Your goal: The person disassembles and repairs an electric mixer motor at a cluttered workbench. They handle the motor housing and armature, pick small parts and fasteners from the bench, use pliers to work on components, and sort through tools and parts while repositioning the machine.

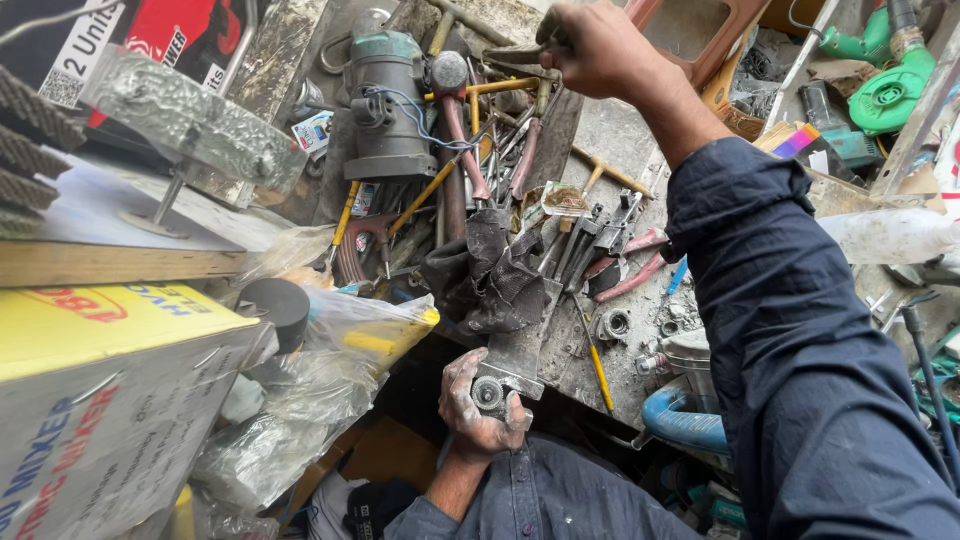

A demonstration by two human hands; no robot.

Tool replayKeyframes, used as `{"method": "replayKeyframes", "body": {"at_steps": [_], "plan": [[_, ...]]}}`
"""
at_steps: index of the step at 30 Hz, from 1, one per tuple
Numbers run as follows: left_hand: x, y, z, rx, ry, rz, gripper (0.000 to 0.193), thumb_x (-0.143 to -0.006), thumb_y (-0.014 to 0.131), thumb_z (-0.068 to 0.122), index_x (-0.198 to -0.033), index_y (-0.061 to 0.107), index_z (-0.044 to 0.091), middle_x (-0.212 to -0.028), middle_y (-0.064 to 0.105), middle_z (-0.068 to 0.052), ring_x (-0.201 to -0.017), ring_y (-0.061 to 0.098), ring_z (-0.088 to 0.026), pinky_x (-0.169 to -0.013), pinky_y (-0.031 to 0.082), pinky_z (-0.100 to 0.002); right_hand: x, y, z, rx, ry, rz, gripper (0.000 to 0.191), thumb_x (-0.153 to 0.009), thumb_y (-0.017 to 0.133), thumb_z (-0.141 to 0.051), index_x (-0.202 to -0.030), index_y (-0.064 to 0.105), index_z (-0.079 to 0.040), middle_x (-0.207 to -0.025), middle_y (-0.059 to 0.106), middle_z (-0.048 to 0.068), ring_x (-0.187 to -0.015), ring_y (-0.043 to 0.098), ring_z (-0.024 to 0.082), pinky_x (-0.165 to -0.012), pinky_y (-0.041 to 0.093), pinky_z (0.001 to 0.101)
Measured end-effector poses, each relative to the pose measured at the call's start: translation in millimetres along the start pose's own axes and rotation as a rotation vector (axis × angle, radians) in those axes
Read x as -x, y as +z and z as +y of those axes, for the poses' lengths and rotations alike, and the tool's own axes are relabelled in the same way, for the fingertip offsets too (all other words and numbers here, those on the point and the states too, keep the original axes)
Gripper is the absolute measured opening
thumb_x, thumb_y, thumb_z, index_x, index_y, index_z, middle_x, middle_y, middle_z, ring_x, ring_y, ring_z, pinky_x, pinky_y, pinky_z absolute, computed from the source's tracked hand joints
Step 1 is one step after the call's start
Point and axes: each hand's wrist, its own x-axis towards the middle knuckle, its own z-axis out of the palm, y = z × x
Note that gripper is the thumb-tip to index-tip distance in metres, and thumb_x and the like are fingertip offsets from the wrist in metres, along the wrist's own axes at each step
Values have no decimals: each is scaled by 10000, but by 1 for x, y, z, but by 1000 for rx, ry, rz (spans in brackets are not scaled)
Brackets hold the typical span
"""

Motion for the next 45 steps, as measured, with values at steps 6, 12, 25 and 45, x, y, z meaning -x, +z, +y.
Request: {"method": "replayKeyframes", "body": {"at_steps": [6,12,25,45], "plan": [[-3,5,6,-11,13,8,590,-883,689,269,-1317,458,-58,-1195,640,-263,-1058,681,-379,-930,586,-470,4,-23,-13,-130,118,-4,179,-958,768,-124,-1091,717,-16,-934,744,189,-852,749,282,-774,583,402],[-4,9,13,-14,16,13,583,-880,672,260,-1309,458,-72,-1193,642,-269,-1051,682,-380,-922,584,-467,13,-28,-34,-118,99,-17,195,-924,778,-177,-1051,722,-40,-922,756,154,-845,746,296,-775,576,411],[-2,3,15,-81,49,1,373,-867,616,206,-1134,590,-55,-1150,670,-240,-1062,684,-392,-949,567,-484,9,5,-43,-217,185,-77,265,-907,760,-139,-1169,726,-118,-977,777,112,-899,758,242,-810,586,382],[-7,-8,17,-88,54,-6,368,-852,621,202,-1112,606,-58,-1144,664,-245,-1062,687,-395,-955,576,-474,34,4,-85,453,-329,-351,262,-855,739,-293,-1106,763,-224,-1210,693,-15,-1136,609,187,-923,521,346]]}}
